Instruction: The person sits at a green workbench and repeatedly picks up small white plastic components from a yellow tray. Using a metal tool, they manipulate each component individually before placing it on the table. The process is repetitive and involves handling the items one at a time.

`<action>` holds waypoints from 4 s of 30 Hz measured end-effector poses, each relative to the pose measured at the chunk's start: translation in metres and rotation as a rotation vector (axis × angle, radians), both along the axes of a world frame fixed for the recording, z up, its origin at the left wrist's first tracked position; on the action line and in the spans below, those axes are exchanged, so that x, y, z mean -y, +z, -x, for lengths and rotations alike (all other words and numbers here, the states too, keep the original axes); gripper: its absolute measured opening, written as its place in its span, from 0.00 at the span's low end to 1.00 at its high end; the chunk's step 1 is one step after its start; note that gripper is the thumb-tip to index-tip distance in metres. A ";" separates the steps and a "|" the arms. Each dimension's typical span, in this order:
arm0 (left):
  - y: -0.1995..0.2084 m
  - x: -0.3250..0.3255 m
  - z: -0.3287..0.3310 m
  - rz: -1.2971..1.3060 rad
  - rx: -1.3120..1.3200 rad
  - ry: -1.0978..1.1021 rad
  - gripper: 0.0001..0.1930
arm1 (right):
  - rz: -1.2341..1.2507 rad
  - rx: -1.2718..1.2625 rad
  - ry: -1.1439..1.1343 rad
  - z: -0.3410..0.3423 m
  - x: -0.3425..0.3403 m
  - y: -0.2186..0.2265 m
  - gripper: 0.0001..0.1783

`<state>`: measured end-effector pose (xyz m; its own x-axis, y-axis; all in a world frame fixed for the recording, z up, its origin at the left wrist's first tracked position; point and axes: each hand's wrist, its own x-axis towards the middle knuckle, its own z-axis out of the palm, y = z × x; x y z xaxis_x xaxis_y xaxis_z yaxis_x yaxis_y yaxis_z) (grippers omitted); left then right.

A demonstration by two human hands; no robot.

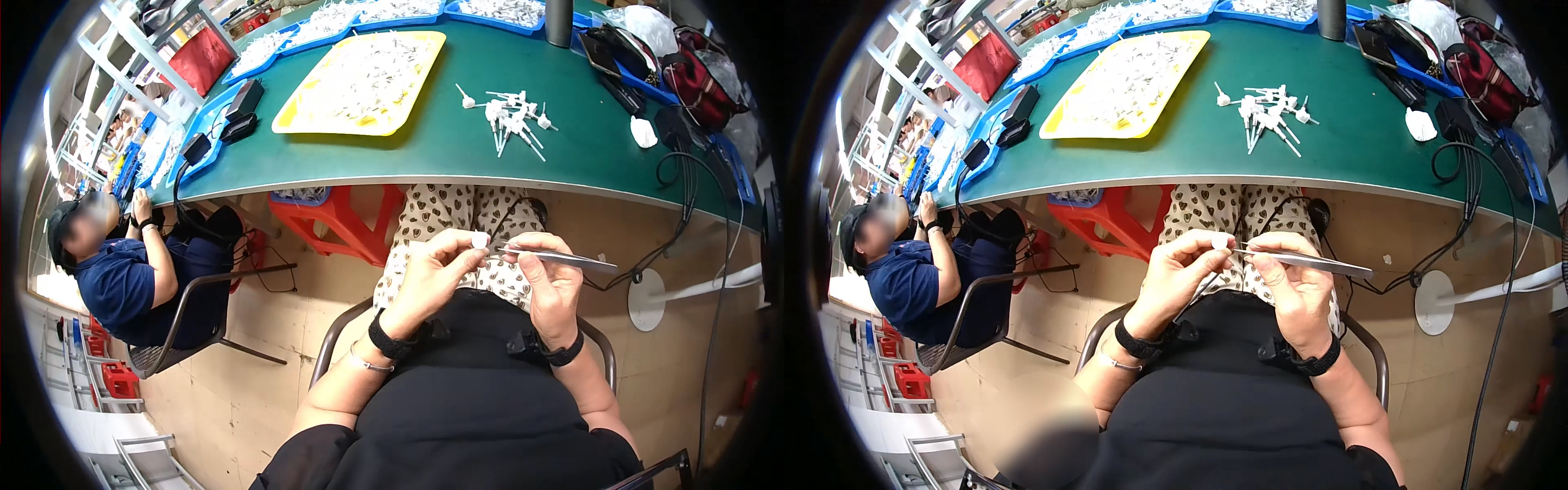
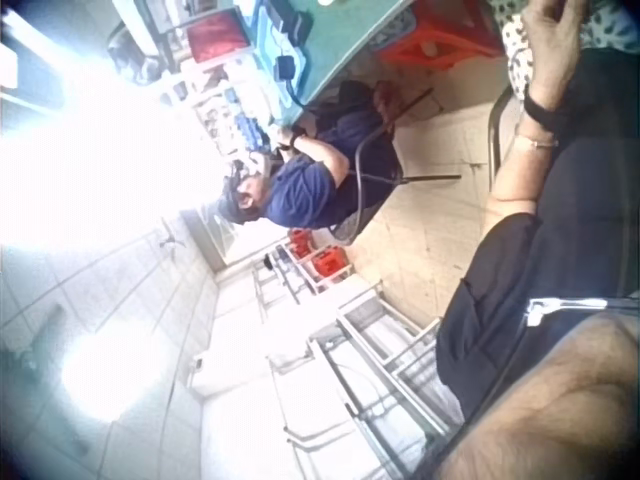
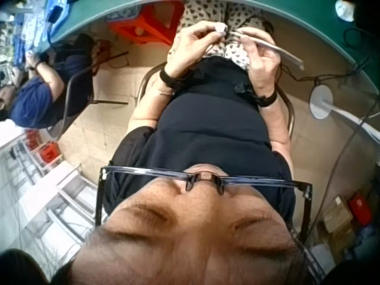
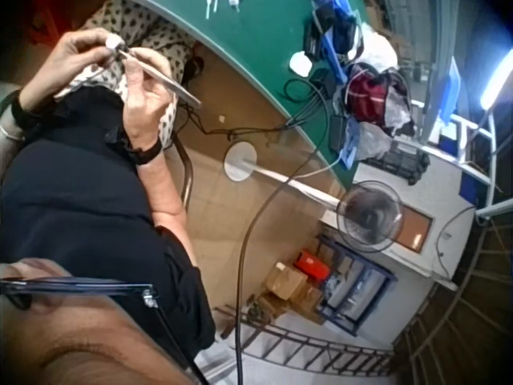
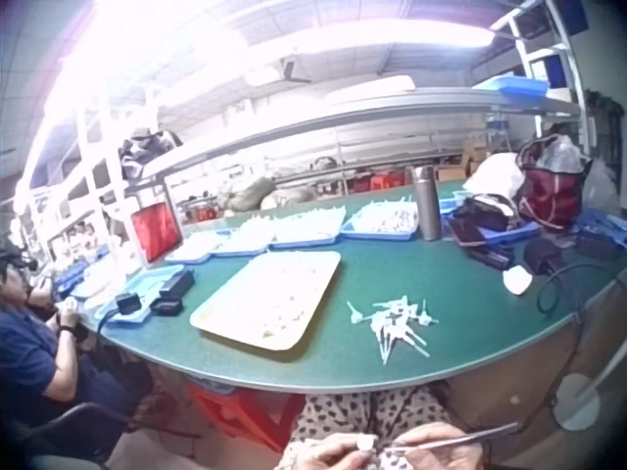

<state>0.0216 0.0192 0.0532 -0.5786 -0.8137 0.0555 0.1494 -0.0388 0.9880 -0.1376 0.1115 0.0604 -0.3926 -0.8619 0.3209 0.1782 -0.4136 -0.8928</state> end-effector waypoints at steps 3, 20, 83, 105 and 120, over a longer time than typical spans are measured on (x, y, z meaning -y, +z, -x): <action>-0.007 -0.004 -0.002 0.141 0.056 -0.011 0.08 | -0.025 -0.203 -0.039 -0.004 0.000 -0.001 0.08; -0.019 -0.012 0.000 0.362 0.105 0.065 0.06 | -0.017 -0.484 -0.169 -0.009 0.005 -0.003 0.04; -0.029 -0.007 0.001 0.631 0.101 0.101 0.09 | -0.019 -0.595 -0.116 -0.003 0.006 0.000 0.03; -0.028 -0.008 0.000 0.683 0.132 0.097 0.10 | -0.042 -0.608 -0.159 -0.004 0.007 -0.003 0.03; -0.031 -0.007 0.001 0.682 0.120 0.098 0.09 | -0.098 -0.530 -0.137 -0.005 0.005 -0.006 0.03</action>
